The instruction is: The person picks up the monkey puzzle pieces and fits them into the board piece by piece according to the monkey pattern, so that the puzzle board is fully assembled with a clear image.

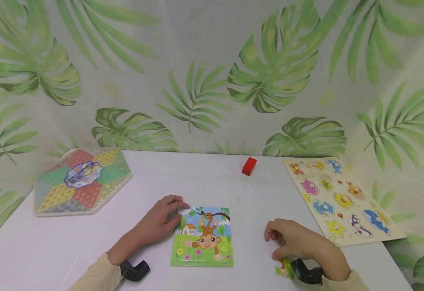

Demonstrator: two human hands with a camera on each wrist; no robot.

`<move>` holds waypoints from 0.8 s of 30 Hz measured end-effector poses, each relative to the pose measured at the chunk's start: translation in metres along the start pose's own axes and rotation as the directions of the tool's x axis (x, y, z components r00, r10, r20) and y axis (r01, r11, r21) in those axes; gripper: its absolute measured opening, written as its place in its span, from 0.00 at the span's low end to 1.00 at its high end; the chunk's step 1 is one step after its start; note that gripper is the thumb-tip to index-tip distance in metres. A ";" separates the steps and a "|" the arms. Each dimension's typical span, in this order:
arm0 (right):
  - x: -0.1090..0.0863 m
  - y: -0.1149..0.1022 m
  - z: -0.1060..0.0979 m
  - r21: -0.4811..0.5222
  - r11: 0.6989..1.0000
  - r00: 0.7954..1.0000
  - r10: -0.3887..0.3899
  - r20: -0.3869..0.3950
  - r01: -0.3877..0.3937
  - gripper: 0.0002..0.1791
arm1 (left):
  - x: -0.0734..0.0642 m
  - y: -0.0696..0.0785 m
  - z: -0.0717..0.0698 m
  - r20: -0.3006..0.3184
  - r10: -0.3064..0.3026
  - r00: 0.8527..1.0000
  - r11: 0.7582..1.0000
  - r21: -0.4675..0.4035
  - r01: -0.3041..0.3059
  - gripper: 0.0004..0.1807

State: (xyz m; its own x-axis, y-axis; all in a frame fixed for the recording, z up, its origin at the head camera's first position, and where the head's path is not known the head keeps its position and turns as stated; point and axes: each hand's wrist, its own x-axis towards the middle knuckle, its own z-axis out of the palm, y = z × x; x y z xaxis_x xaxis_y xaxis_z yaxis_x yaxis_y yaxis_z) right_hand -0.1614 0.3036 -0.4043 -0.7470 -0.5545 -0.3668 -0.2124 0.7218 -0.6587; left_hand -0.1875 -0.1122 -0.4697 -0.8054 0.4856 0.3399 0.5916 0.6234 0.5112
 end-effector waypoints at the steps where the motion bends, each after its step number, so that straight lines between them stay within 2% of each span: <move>1: 0.000 0.000 0.000 0.004 1.000 1.000 0.004 0.000 -0.004 0.19 | 0.000 0.000 0.000 0.003 -0.001 1.000 1.000 -0.001 0.001 0.15; 9: -0.007 0.000 -0.002 -0.124 0.992 0.999 0.014 -0.035 -0.019 0.22 | 0.000 0.002 0.000 0.013 -0.020 1.000 1.000 -0.004 0.020 0.15; 18: -0.005 -0.002 -0.001 -0.088 0.994 0.998 0.056 -0.011 -0.057 0.24 | 0.000 0.001 0.000 0.003 -0.012 1.000 1.000 0.007 0.012 0.15; 24: -0.003 -0.004 0.002 -0.104 0.995 0.999 -0.002 -0.042 -0.003 0.21 | 0.000 0.002 0.001 0.006 -0.021 1.000 1.000 0.001 0.021 0.15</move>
State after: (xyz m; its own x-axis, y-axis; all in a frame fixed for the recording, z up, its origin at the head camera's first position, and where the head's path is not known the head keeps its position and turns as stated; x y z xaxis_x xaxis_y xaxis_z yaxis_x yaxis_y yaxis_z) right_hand -0.1571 0.3012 -0.4019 -0.7726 -0.5377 -0.3375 -0.2748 0.7625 -0.5857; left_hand -0.1865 -0.1104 -0.4690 -0.8174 0.4760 0.3244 0.5746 0.6339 0.5177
